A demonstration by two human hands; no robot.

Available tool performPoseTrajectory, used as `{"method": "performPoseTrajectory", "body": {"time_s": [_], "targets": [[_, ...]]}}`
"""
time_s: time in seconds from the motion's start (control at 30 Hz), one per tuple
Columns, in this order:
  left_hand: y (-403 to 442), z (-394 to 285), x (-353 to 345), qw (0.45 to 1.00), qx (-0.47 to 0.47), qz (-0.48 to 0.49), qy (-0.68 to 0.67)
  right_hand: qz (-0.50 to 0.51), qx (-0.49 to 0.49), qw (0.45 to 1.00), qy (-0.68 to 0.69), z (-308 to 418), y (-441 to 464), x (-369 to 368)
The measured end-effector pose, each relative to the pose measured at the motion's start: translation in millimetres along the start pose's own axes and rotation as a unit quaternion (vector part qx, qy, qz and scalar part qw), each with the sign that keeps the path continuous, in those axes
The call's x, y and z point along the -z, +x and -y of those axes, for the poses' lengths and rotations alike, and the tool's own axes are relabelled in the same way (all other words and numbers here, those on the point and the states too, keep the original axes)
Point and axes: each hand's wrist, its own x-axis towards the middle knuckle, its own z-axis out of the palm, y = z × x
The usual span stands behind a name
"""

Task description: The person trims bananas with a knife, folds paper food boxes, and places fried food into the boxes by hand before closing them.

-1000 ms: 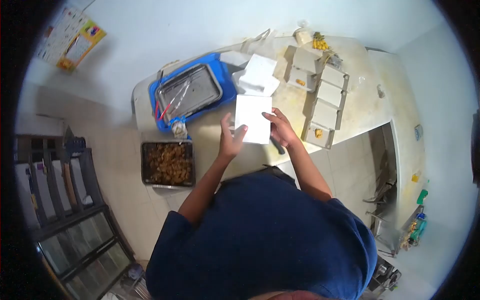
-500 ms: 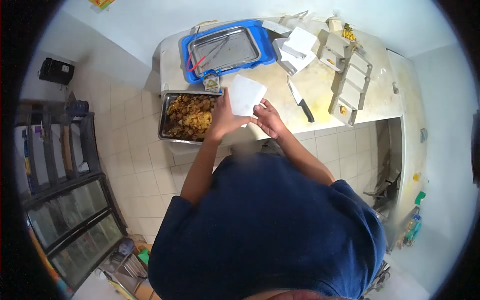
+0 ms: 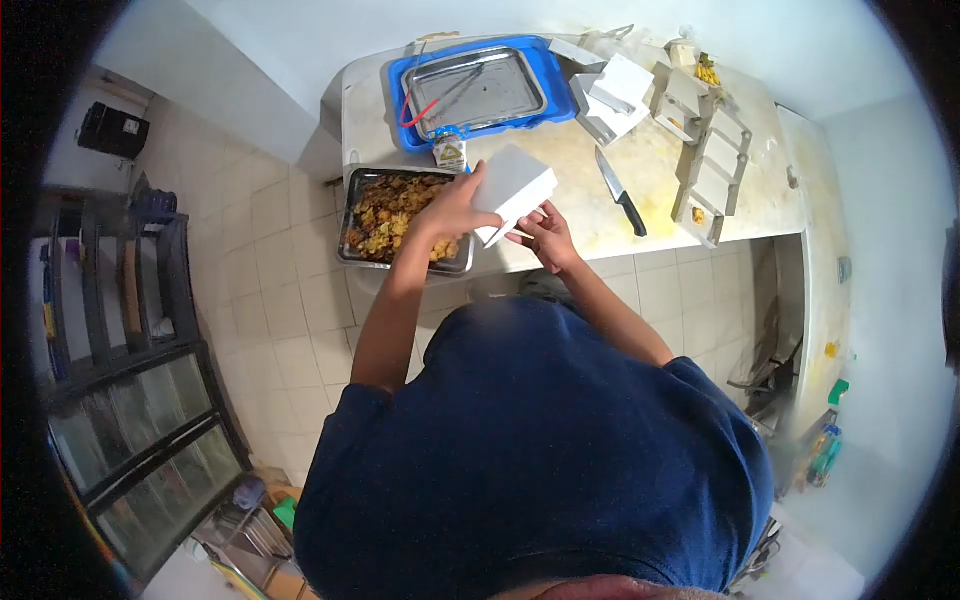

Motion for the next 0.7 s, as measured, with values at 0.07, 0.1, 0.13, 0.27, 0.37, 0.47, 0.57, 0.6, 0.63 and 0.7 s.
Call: {"method": "performPoseTrajectory", "body": {"time_s": [0.07,0.1,0.13,0.27,0.37,0.47,0.57,0.6,0.63,0.7], "targets": [[0,-7,6,0.994,0.057,0.049,-0.085,-0.001,-0.002,1.0,-0.004,-7,-1,3],[-1,-18,14,0.983,0.067,0.085,-0.148,0.002,-0.003,1.0,-0.005,-9,-2,7],[-2,-30,22,0.967,0.076,0.12,-0.21,0.005,-0.004,1.0,-0.005,-9,-4,8],[12,-12,23,0.924,0.151,0.169,-0.31,-0.029,-0.03,0.999,-0.022,-10,-3,13],[17,-10,23,0.884,0.21,0.168,-0.382,-0.095,-0.117,0.989,0.013,16,-9,-6],[27,10,19,0.831,0.213,0.177,-0.483,-0.139,-0.106,0.984,-0.044,15,-8,8],[31,6,28,0.762,0.177,0.169,-0.6,-0.149,-0.108,0.981,-0.064,26,-18,26],[33,8,32,0.746,0.186,0.173,-0.615,-0.139,-0.11,0.982,-0.062,31,-18,32],[35,10,32,0.733,0.182,0.17,-0.633,-0.128,-0.112,0.983,-0.063,37,-18,39],[34,13,29,0.702,0.176,0.16,-0.671,-0.104,-0.106,0.987,-0.06,42,-20,53]]}}
